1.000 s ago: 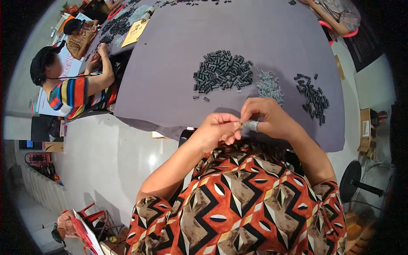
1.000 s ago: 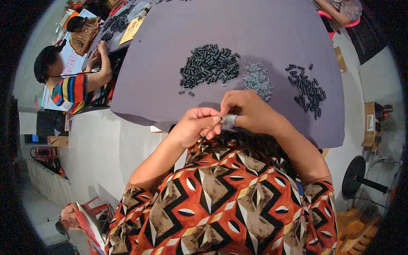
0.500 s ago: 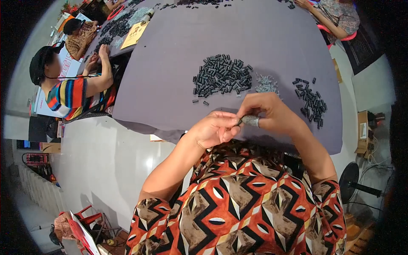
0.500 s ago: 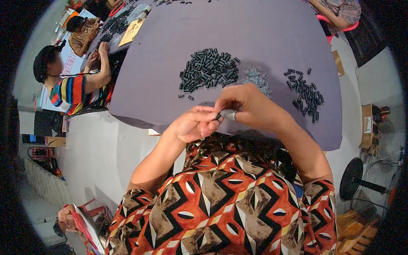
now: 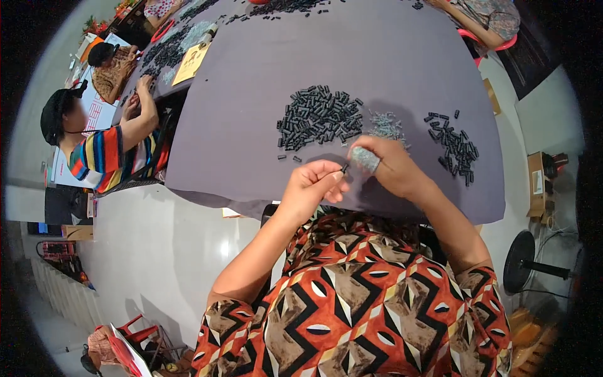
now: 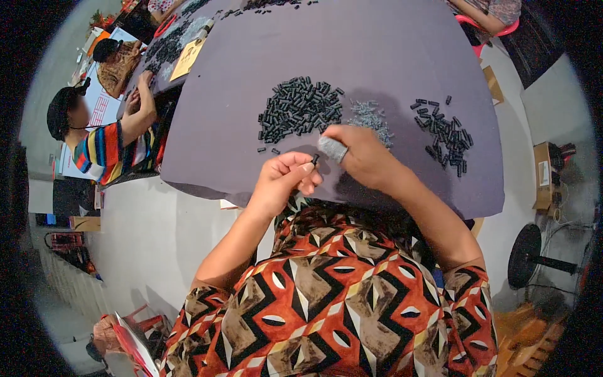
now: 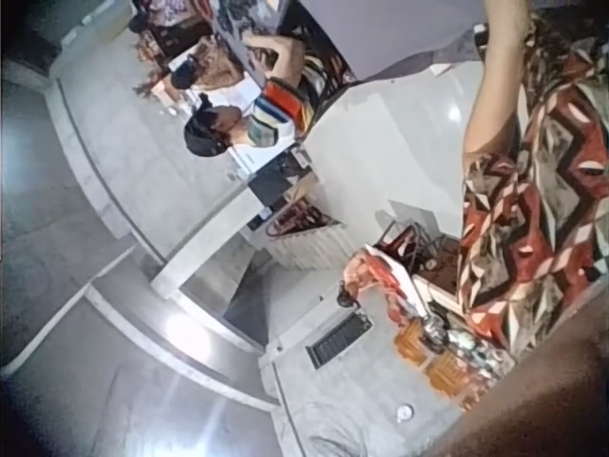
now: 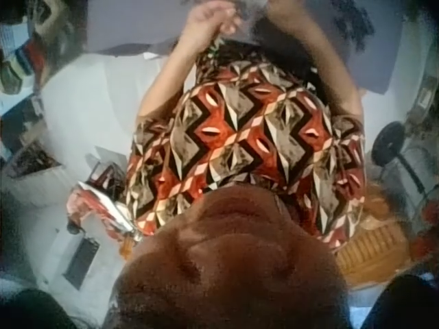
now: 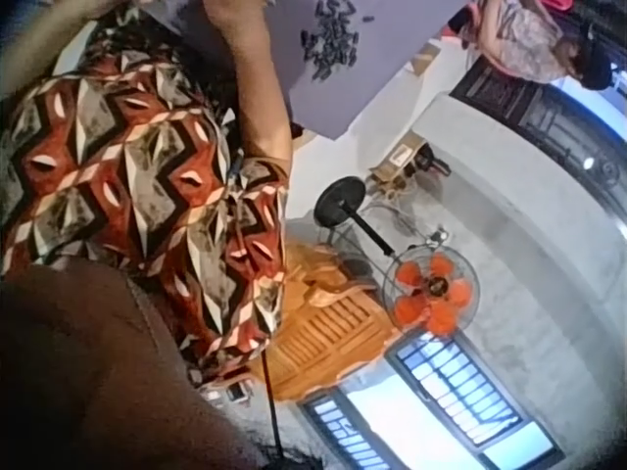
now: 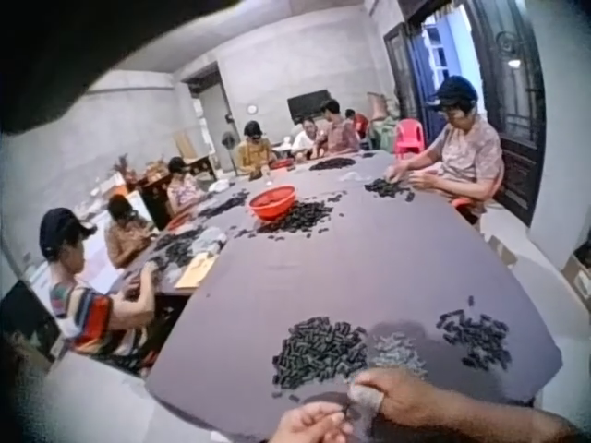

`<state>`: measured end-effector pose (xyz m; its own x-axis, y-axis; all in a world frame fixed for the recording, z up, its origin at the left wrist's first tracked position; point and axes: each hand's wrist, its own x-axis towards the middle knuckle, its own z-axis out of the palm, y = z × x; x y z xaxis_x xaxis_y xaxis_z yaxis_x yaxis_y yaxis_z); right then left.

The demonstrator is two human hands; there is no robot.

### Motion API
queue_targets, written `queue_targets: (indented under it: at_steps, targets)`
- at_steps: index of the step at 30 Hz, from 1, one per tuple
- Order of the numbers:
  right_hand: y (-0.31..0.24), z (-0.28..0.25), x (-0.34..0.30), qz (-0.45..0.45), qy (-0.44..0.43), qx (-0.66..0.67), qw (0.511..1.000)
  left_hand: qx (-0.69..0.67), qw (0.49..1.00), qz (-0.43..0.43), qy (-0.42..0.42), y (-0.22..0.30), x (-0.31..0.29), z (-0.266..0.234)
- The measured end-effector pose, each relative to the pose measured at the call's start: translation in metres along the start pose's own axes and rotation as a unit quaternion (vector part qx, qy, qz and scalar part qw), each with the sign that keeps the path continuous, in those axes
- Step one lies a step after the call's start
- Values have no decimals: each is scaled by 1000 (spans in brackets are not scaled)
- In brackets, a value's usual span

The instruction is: Manually assembling small black plastic tubes onto silver pins at a workshop table.

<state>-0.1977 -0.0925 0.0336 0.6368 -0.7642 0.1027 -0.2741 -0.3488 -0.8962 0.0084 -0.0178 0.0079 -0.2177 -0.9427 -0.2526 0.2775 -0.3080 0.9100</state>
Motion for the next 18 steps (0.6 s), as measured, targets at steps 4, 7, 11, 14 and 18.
queue_targets:
  at_steps: [4, 7, 11, 14, 18]
  targets:
    - [-1, 12, -6, -86, 9, -161, 983, 75, 996, 40, 7, -5, -4, 6]
    - [-6, 13, -6, -94, 6, -176, 980, 85, 995, 41, 11, -4, -7, 9]
    - [-4, 12, -7, -79, -30, -214, 973, 123, 990, 63, 19, -8, -7, 12]
    - [-1, 14, -8, -88, -31, -216, 972, 149, 988, 27, 13, -3, -7, 11]
    - [-4, 13, -12, -124, -35, -209, 969, 0, 994, -85, -62, 3, -3, 3]
